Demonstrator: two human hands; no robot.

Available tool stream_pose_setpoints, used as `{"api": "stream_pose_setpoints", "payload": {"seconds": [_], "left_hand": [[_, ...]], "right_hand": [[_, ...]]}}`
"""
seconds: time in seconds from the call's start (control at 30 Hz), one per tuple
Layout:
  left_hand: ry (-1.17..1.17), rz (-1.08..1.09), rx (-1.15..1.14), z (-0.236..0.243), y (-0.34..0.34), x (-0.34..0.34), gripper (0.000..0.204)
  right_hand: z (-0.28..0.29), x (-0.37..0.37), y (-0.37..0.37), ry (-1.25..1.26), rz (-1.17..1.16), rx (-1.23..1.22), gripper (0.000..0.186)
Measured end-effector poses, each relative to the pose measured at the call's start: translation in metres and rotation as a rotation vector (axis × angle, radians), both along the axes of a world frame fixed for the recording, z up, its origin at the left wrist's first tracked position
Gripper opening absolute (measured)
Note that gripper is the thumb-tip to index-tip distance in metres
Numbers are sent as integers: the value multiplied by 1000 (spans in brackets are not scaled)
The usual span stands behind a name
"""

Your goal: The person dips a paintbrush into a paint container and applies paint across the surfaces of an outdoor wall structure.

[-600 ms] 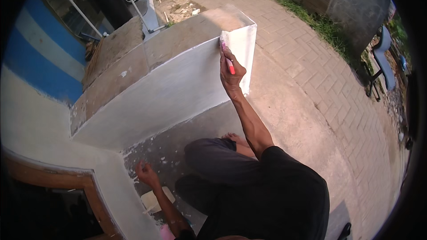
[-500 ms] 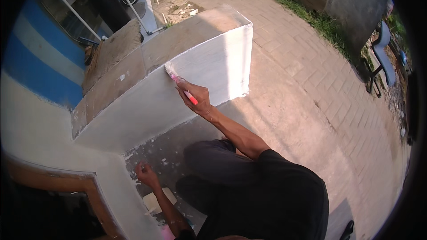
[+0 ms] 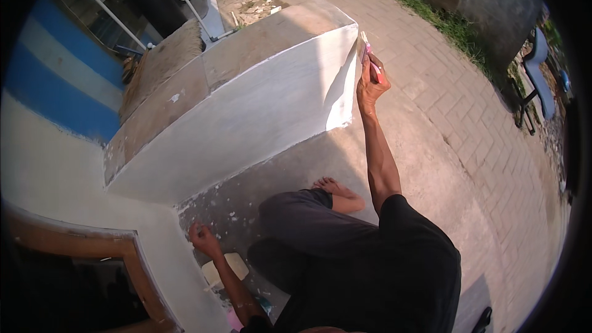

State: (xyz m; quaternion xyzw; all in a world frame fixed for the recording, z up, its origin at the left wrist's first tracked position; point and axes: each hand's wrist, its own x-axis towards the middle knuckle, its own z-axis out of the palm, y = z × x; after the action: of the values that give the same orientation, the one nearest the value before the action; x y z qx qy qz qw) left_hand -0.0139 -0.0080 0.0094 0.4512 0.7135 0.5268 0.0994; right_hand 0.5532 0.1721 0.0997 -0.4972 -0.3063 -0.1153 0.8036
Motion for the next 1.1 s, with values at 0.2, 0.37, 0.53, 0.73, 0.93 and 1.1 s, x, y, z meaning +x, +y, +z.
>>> {"api": "stream_pose_setpoints", "payload": {"seconds": [0.2,0.37,0.53,0.73,0.93,1.1], "left_hand": [[37,34,-23,12,-8,1,17],[17,22,48,13,-2,-5,20],[-27,54,30,14,-9,-18,20],[-35,79,2,13,-17,-25,20],[-45,78,-7,9,-15,-17,21],[-59,83,16,31,-10,-15,20]], "right_hand": [[-16,-203,-4,-369,349,-83,25],[-6,-310,-3,-692,905,3,21],[-8,-237,17,-511,820,-43,19],[-50,-25,-13,-76,213,-200,17],[-32,-90,15,-96,10,-88,16],[-30,-273,-15,-486,712,-31,26]]}}
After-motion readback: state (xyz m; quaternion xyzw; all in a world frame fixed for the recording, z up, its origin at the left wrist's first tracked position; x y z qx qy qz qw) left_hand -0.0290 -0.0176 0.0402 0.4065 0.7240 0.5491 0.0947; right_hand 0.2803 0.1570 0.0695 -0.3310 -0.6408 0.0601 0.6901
